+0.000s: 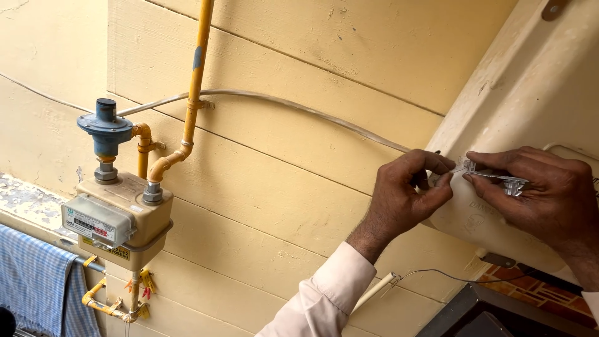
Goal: The recorder is applying a plastic security seal through the latch of an electrical meter box.
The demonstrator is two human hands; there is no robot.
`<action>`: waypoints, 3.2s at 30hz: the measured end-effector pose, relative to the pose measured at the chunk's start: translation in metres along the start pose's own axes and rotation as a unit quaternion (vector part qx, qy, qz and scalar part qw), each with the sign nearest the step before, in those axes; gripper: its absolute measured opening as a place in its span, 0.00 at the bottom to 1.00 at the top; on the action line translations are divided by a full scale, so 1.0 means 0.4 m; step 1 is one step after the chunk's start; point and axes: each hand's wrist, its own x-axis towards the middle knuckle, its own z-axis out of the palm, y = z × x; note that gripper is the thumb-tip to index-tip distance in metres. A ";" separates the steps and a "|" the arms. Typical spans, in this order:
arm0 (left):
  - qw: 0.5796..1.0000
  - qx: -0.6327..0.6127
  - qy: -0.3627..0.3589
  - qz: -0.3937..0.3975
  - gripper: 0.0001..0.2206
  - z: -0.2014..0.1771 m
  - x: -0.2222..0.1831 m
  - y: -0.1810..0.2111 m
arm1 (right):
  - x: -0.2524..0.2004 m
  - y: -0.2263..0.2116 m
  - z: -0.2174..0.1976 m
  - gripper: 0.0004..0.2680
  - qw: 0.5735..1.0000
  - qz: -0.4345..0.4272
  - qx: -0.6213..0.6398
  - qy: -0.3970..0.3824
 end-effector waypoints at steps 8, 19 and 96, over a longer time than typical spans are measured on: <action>1.000 0.015 -0.019 0.007 0.07 -0.020 0.037 -0.012 | 0.007 -0.002 -0.005 0.13 1.000 -0.002 0.005 -0.011; 0.995 0.071 -0.076 0.002 0.09 -0.024 0.051 -0.012 | 0.018 -0.034 -0.004 0.13 1.000 -0.015 -0.003 -0.001; 0.986 0.118 -0.105 0.046 0.12 -0.086 0.055 -0.059 | -0.242 0.075 0.052 0.11 0.985 0.158 -0.034 0.061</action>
